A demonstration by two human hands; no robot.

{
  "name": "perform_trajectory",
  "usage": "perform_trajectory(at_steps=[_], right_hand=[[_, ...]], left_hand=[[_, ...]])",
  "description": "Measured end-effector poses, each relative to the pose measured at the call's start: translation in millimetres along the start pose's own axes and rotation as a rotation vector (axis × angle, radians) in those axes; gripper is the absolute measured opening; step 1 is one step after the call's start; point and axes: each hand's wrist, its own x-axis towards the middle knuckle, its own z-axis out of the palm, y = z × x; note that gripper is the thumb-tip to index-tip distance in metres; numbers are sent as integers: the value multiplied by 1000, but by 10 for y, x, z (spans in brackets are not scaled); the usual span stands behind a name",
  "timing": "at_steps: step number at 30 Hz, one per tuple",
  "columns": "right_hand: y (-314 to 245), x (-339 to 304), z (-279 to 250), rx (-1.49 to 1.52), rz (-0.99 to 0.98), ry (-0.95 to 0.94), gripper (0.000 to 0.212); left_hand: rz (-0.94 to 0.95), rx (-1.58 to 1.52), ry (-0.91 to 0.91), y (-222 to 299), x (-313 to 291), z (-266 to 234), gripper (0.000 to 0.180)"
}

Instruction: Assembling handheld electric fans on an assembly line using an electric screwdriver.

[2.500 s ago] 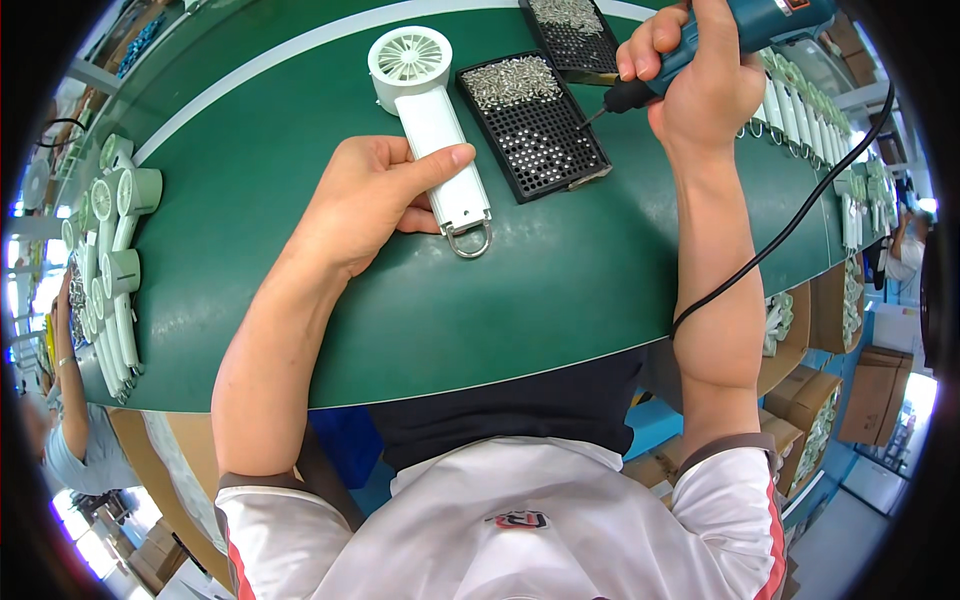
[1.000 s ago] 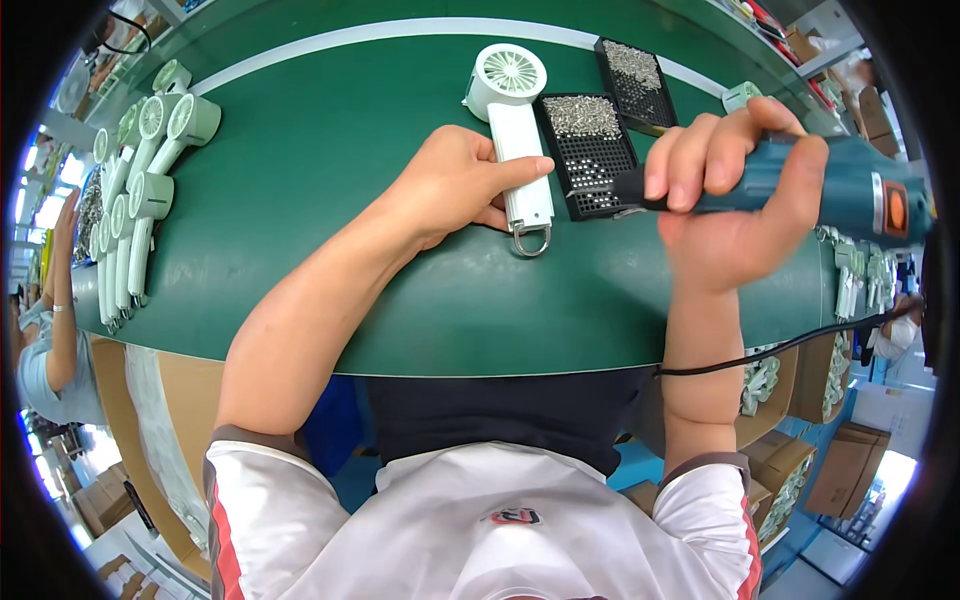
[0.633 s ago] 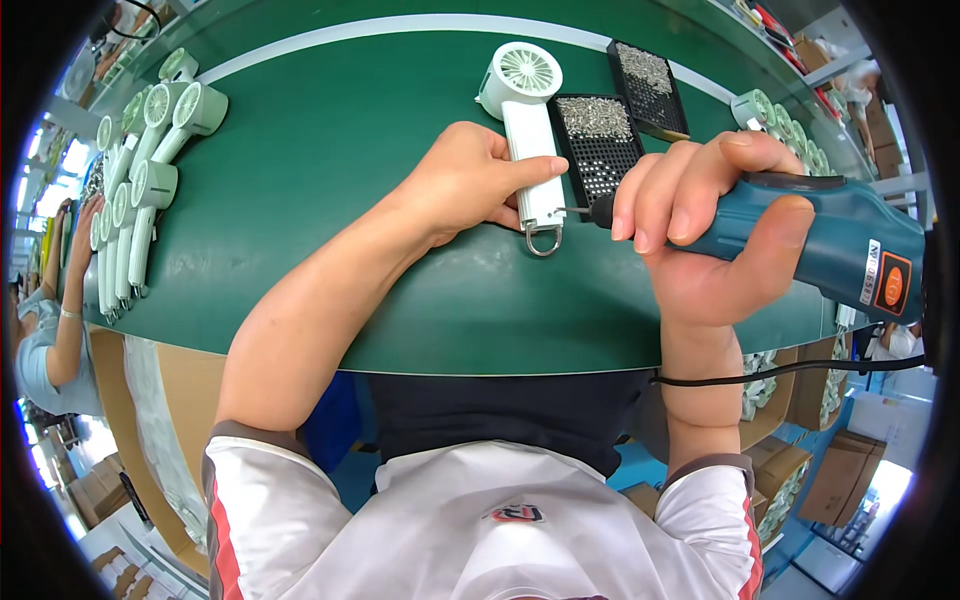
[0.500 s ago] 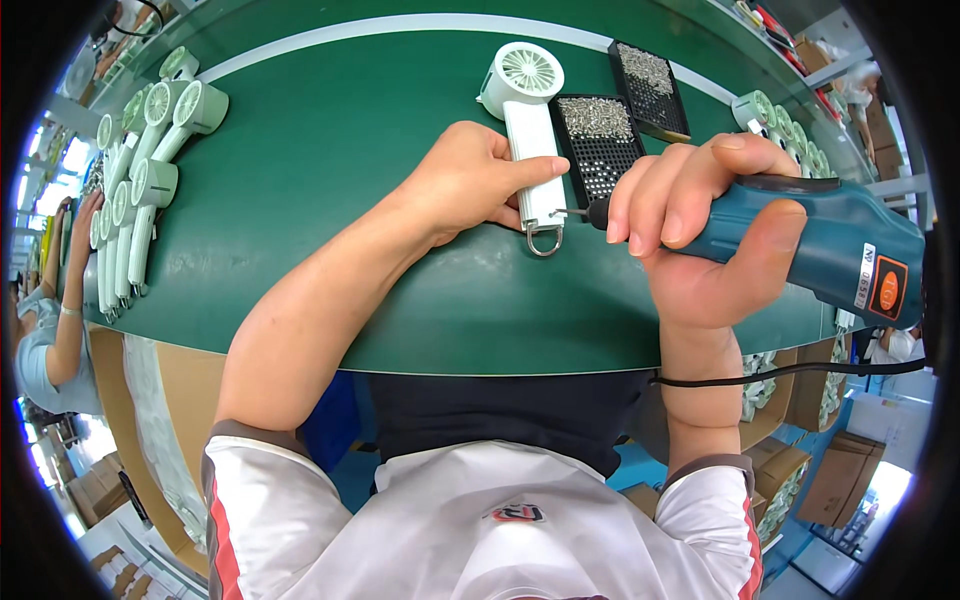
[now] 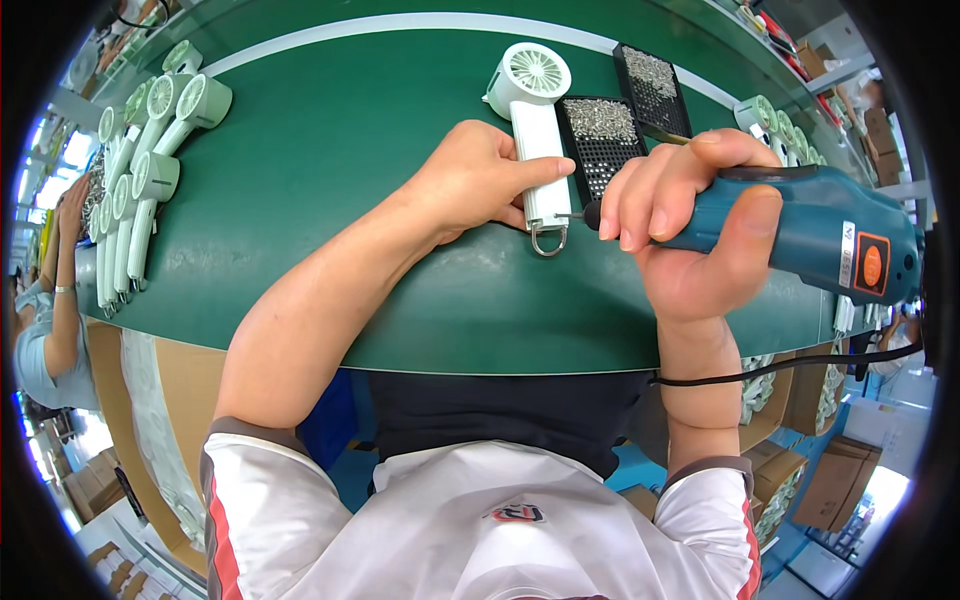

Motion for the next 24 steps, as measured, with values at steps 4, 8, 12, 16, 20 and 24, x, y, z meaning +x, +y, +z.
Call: perform_trajectory(at_steps=[4,8,12,16,20,24], right_hand=[[8,17,10,-9,31,39,45],[30,52,45,2,53,28,34],[43,150,160,-133,38,-29,25],[73,181,180,-78,25,-13,20],[69,191,193,-87,-23,-63,16],[96,128,238,-103,59,25,9]], left_hand=[[-6,9,-25,-16,6,14,39],[-4,16,-7,11,-2,26,40],[-22,0,8,31,-37,4,39],[-3,28,22,32,-1,7,38],[10,39,4,51,11,36,37],[6,-8,11,65,-71,77,13]])
